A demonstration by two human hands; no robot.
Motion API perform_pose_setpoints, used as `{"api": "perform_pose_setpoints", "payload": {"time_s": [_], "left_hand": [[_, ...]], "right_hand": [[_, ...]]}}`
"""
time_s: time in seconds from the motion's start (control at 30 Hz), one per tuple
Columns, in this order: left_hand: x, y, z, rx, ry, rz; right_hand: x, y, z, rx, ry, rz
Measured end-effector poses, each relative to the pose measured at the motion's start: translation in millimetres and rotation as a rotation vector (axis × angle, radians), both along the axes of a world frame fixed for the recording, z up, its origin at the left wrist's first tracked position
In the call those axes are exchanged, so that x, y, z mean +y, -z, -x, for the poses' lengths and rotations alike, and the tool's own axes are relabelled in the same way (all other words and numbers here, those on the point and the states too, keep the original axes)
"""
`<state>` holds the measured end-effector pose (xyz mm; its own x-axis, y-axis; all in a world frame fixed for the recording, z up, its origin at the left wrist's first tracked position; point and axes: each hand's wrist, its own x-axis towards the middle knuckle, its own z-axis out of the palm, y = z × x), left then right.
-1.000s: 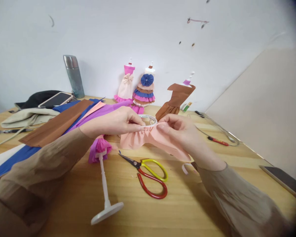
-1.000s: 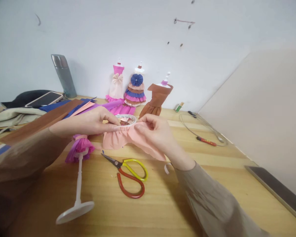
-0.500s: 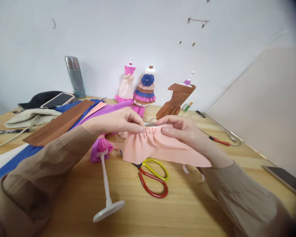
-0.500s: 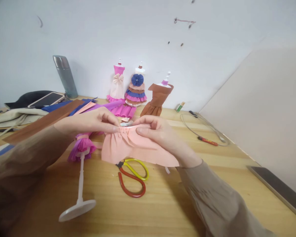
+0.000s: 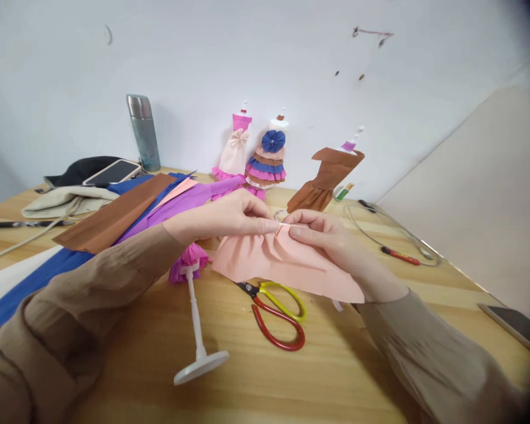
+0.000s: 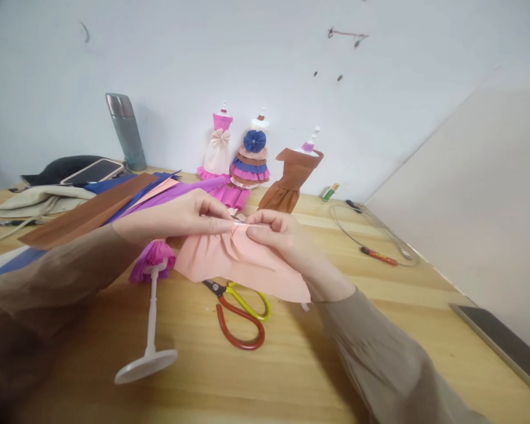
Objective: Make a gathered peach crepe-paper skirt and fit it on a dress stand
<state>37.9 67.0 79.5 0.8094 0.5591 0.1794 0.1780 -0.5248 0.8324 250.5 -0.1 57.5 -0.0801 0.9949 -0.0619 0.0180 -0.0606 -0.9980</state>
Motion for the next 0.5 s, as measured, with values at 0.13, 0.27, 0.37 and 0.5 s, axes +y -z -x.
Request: {"api": "perform_pose_setpoints", "payload": {"time_s": [0.13, 0.27, 0.37, 0.5], "left_hand": [[-1.8, -2.5, -0.8, 0.042, 0.005, -0.040], [-0.7, -2.9, -1.1, 0.071, 0.026, -0.053], [-1.2, -3.0, -1.7, 0.082, 0.022, -0.071], [-1.2, -3.2, -0.9, 0.119, -0.029, -0.070]], "right_hand": [[0.2, 2.9, 1.0, -0.035, -0.006, -0.033], [0.8, 2.9, 0.8, -0.101, -0.005, -0.069], [0.5, 1.6, 1.1, -0.150, 0.020, -0.083], [-1.5, -0.6, 1.1, -0.249, 0.030, -0.124]]}}
